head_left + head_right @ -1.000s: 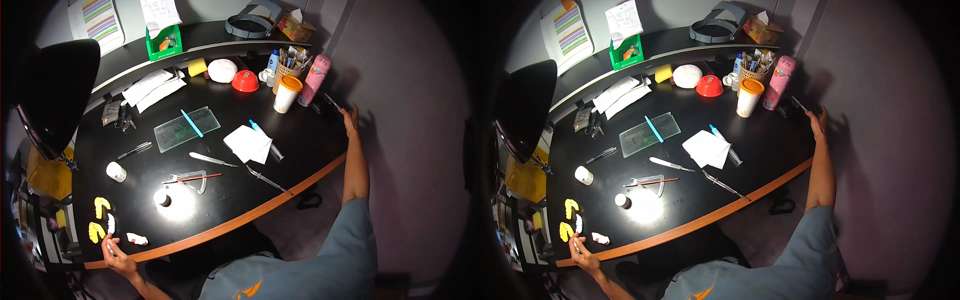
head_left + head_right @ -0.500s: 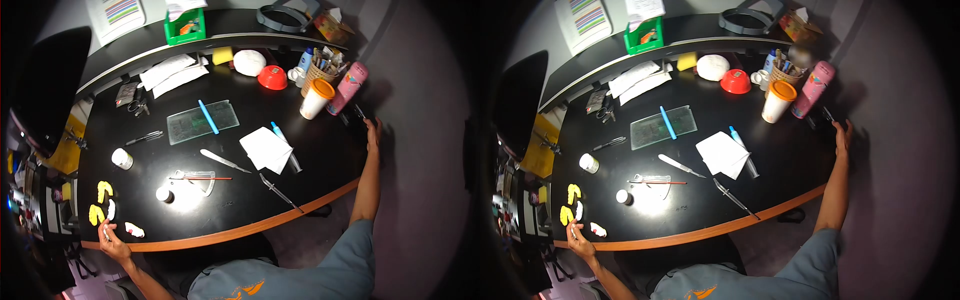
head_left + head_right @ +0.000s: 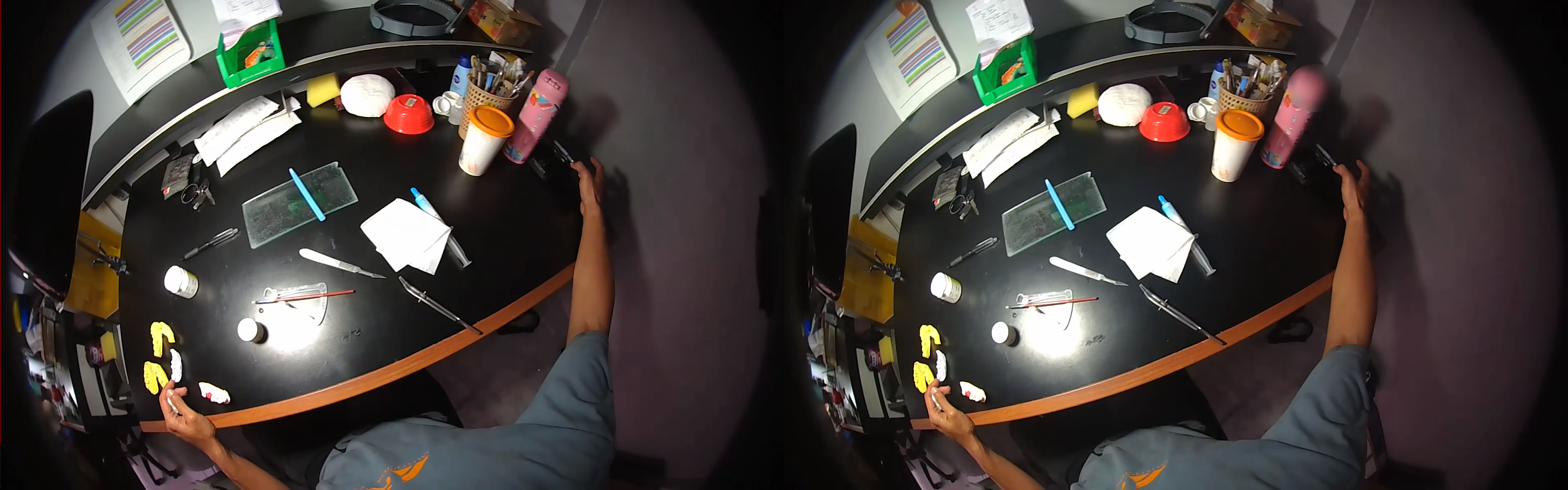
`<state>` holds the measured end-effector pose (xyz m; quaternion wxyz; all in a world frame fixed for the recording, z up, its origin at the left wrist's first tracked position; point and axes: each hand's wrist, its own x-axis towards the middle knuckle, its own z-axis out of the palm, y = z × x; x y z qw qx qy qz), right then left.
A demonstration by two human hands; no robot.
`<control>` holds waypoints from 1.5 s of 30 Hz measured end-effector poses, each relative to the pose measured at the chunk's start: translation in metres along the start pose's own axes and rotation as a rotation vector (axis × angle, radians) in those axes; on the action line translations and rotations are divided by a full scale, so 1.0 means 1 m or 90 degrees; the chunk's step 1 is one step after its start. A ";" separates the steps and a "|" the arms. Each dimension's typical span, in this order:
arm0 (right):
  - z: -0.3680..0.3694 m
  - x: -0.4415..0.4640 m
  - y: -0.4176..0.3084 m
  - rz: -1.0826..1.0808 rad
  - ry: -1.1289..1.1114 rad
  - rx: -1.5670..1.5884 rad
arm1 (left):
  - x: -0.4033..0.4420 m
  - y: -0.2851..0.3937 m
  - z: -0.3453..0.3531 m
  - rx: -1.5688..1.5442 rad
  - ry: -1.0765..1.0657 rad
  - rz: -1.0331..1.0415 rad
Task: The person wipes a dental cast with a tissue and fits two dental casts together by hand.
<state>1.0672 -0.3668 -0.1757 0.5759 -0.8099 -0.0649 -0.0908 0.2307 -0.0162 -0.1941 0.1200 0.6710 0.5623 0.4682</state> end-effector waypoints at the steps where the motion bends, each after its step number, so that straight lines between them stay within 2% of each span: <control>1: 0.000 0.000 0.000 0.001 -0.008 0.007 | 0.000 0.002 0.000 0.002 0.000 -0.002; 8: -0.002 0.001 -0.003 0.006 -0.026 -0.026 | -0.001 0.007 0.000 0.008 0.002 -0.002; 15: -0.003 -0.006 -0.015 0.070 -0.032 -0.005 | 0.000 0.004 0.000 0.009 -0.002 0.006; 21: 0.001 -0.002 -0.011 0.053 -0.015 -0.017 | 0.001 -0.002 0.000 0.023 0.008 0.024; 24: -0.002 -0.008 -0.016 0.061 -0.056 0.030 | 0.001 -0.002 0.000 0.019 0.005 0.017; 30: -0.001 -0.005 -0.009 0.047 -0.012 -0.011 | 0.000 0.004 0.000 0.013 0.004 -0.004; 31: -0.002 0.016 0.013 0.006 0.000 -0.026 | 0.000 0.000 0.001 0.007 0.008 -0.014; 36: -0.004 0.009 0.005 -0.002 -0.019 0.034 | -0.002 0.015 0.004 0.009 0.028 -0.001; 40: -0.012 0.046 0.035 -0.029 -0.027 0.045 | -0.003 0.010 0.004 -0.021 0.033 0.007; 44: -0.018 0.065 0.056 -0.015 0.046 0.127 | -0.002 0.025 0.004 -0.011 0.008 -0.016; 45: -0.021 0.065 0.056 -0.027 0.110 0.086 | -0.002 0.030 0.003 -0.027 0.011 -0.019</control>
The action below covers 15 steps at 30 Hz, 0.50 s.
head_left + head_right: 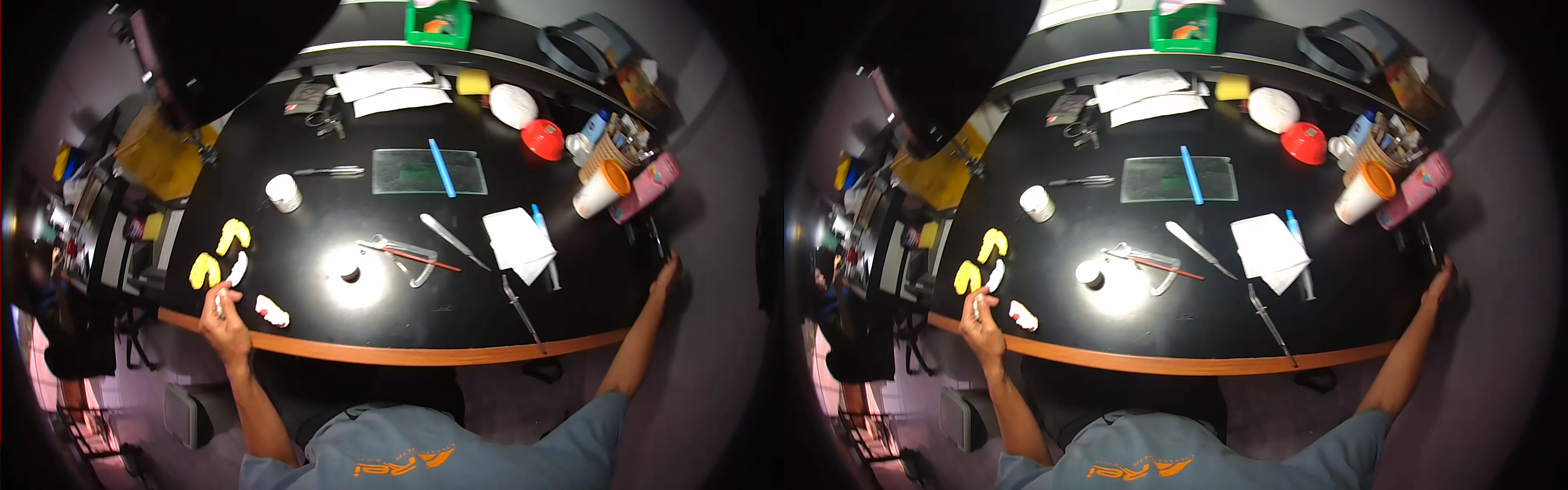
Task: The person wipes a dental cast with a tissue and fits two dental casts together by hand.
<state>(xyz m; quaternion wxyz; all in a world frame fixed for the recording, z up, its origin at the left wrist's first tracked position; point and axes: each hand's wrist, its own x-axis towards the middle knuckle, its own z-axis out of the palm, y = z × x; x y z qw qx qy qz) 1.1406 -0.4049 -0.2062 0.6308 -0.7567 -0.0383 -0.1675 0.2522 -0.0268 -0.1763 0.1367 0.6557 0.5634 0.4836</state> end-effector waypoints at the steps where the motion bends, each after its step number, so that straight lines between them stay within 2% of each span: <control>1: -0.003 -0.002 -0.005 -0.022 0.063 -0.041 | 0.000 0.002 -0.001 -0.018 0.002 -0.004; 3: -0.007 -0.040 -0.038 -0.121 0.176 -0.077 | -0.001 -0.006 -0.003 -0.058 0.022 0.033; 5: -0.015 -0.047 -0.048 -0.151 0.338 -0.157 | 0.000 -0.009 -0.010 -0.119 0.014 0.029; 7: -0.022 -0.064 -0.070 -0.266 0.333 -0.036 | -0.002 -0.006 -0.022 -0.197 -0.007 -0.021; 8: -0.024 -0.084 -0.081 -0.294 0.247 0.074 | -0.004 -0.012 -0.031 -0.237 -0.016 -0.034; 10: -0.021 -0.170 -0.135 -0.258 0.044 0.054 | -0.011 -0.012 -0.047 -0.285 -0.016 -0.062; 11: -0.017 -0.217 -0.156 -0.261 -0.079 0.024 | -0.015 -0.012 -0.058 -0.241 0.001 -0.087; 12: -0.010 -0.265 -0.179 -0.258 -0.204 0.038 | -0.020 -0.012 -0.065 -0.307 0.025 -0.136; 13: -0.007 -0.300 -0.188 -0.281 -0.343 0.030 | -0.024 -0.025 -0.075 -0.362 0.001 -0.132; 14: -0.005 -0.334 -0.198 -0.230 -0.452 0.044 | -0.029 -0.027 -0.078 -0.399 0.030 -0.133; 15: -0.004 -0.358 -0.210 -0.287 -0.510 -0.075 | -0.034 -0.032 -0.082 -0.444 0.043 -0.135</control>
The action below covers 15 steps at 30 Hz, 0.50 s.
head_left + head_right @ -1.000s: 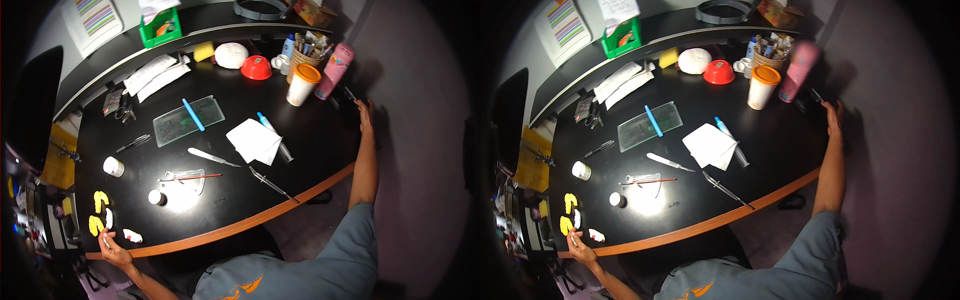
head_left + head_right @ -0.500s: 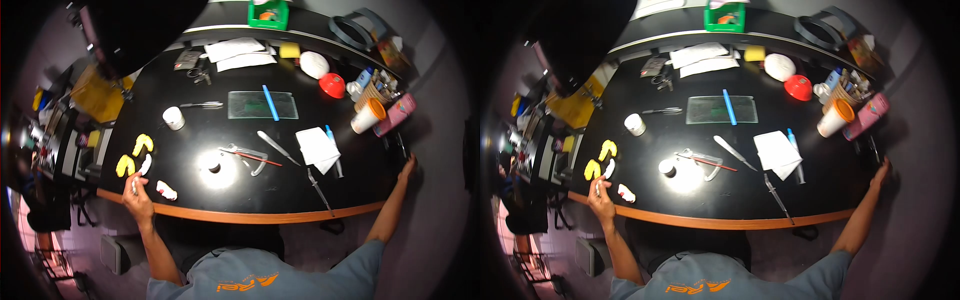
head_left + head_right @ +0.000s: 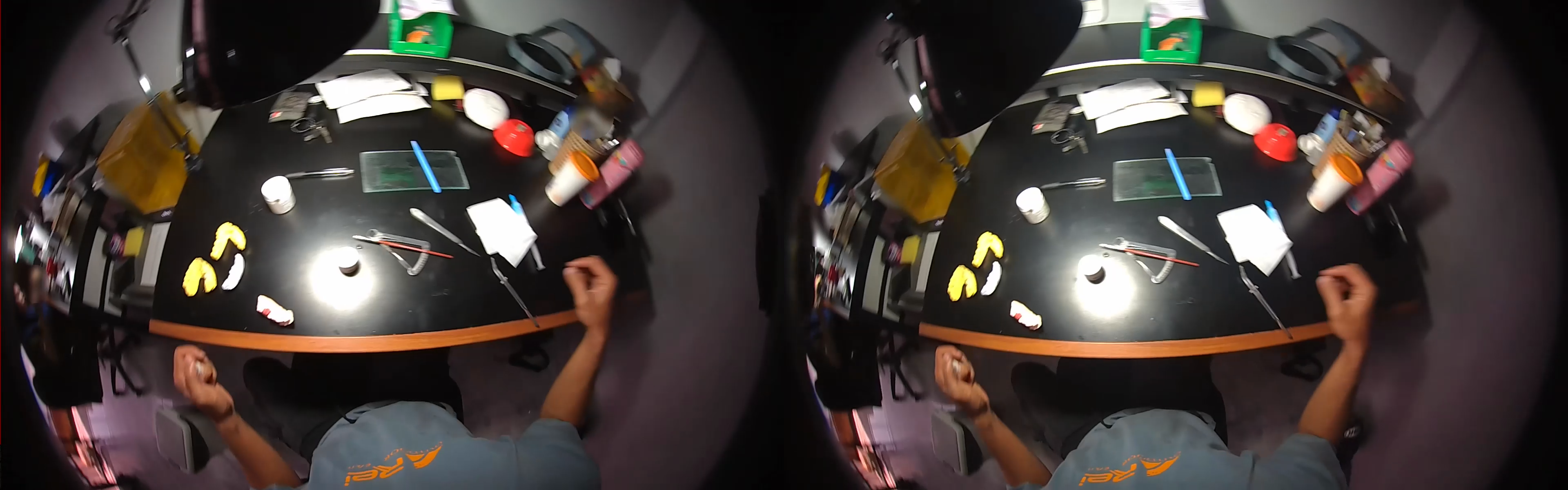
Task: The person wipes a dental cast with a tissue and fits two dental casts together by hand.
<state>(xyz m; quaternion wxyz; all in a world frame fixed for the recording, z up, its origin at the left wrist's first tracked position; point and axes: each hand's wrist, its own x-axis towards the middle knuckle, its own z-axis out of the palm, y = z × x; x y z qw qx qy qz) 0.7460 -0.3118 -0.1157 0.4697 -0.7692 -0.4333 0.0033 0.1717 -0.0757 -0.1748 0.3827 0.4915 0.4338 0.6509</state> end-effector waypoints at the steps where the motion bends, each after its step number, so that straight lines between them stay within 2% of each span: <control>1: 0.015 -0.007 -0.022 -0.022 -0.039 -0.045 | -0.002 -0.007 -0.013 -0.040 0.008 -0.014; 2: 0.026 -0.015 -0.038 -0.042 -0.084 -0.087 | -0.006 -0.009 -0.016 -0.056 0.024 -0.022; 8: 0.058 -0.043 -0.051 -0.003 -0.123 -0.192 | -0.017 -0.024 -0.027 -0.047 -0.015 -0.064; 15: 0.067 -0.060 -0.066 0.007 0.015 -0.206 | -0.016 -0.032 -0.042 -0.047 -0.043 -0.080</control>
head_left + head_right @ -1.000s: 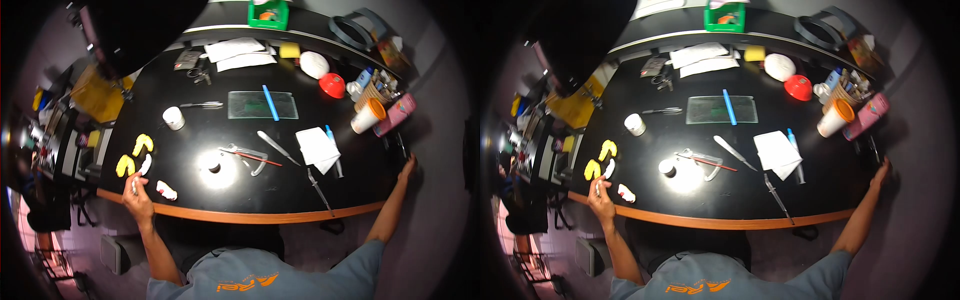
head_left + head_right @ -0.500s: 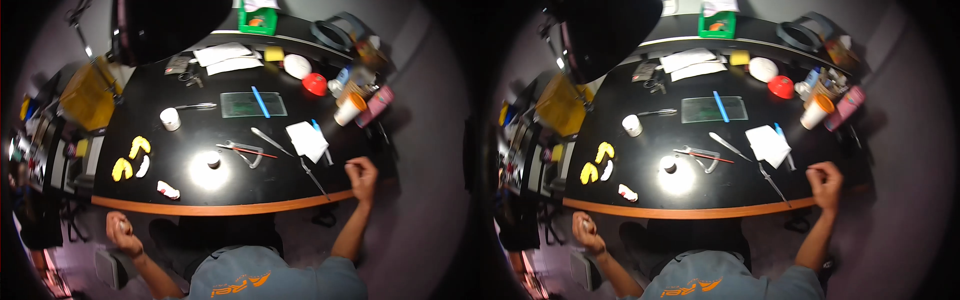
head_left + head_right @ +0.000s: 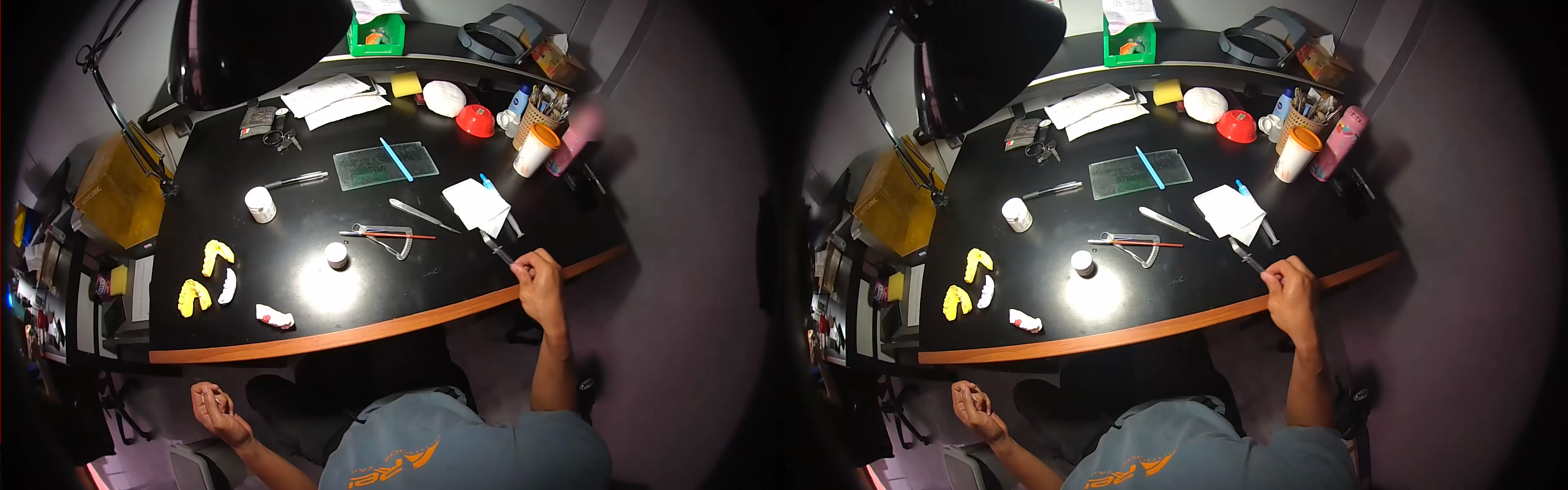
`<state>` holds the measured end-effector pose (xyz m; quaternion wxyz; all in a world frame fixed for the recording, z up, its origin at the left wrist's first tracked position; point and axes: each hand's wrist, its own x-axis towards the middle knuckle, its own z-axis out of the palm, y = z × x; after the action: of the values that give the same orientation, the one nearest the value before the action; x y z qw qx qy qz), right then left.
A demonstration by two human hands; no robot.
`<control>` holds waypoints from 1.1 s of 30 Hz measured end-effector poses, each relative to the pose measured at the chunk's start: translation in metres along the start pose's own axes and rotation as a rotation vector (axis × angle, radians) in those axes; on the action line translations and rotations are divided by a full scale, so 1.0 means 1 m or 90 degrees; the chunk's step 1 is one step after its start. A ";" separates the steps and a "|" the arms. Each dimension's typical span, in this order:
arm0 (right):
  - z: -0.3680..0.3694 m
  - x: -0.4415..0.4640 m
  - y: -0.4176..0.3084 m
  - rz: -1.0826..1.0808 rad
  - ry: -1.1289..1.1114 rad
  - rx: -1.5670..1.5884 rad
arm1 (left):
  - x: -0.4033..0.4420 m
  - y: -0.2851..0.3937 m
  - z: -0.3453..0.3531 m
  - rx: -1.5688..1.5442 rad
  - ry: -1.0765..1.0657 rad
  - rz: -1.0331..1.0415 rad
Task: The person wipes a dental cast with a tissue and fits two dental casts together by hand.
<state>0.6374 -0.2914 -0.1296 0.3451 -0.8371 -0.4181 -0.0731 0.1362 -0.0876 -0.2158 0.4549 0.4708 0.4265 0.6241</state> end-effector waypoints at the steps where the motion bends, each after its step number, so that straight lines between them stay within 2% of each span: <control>1: -0.005 0.000 0.003 0.012 0.019 0.027 | 0.000 0.000 -0.003 0.001 0.004 -0.001; 3: -0.010 0.006 0.020 0.042 0.110 0.019 | 0.001 0.000 -0.008 -0.001 0.014 -0.005; 5: -0.013 0.016 0.052 0.031 0.165 -0.112 | 0.001 -0.002 -0.011 -0.008 0.025 -0.014; 9: -0.013 0.033 0.092 0.069 0.131 -0.218 | -0.001 -0.001 -0.011 -0.016 0.014 -0.018; 14: -0.003 0.038 0.091 0.109 0.076 -0.224 | -0.005 0.001 -0.012 -0.016 0.029 -0.013; 17: 0.006 0.041 0.055 0.041 0.145 -0.309 | -0.008 0.003 -0.010 -0.008 0.033 -0.021; 19: 0.011 0.047 0.012 -0.028 0.125 -0.194 | -0.008 0.005 -0.007 0.002 0.016 -0.021; 21: 0.023 0.053 -0.024 -0.141 0.051 -0.014 | -0.009 0.008 -0.003 0.001 0.007 -0.016; 23: 0.040 0.057 -0.057 -0.207 -0.045 0.060 | -0.011 0.010 -0.001 -0.003 -0.006 -0.011; 27: 0.081 0.076 -0.074 -0.286 -0.201 0.087 | -0.019 0.006 -0.004 -0.014 -0.022 -0.013; 33: 0.101 0.078 -0.081 -0.234 -0.229 -0.013 | -0.027 -0.004 -0.019 0.023 0.000 -0.040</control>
<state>0.6100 -0.1428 -0.1319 0.2378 -0.7501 -0.6170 0.0113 0.1220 -0.1152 -0.2286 0.4659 0.4654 0.4520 0.6017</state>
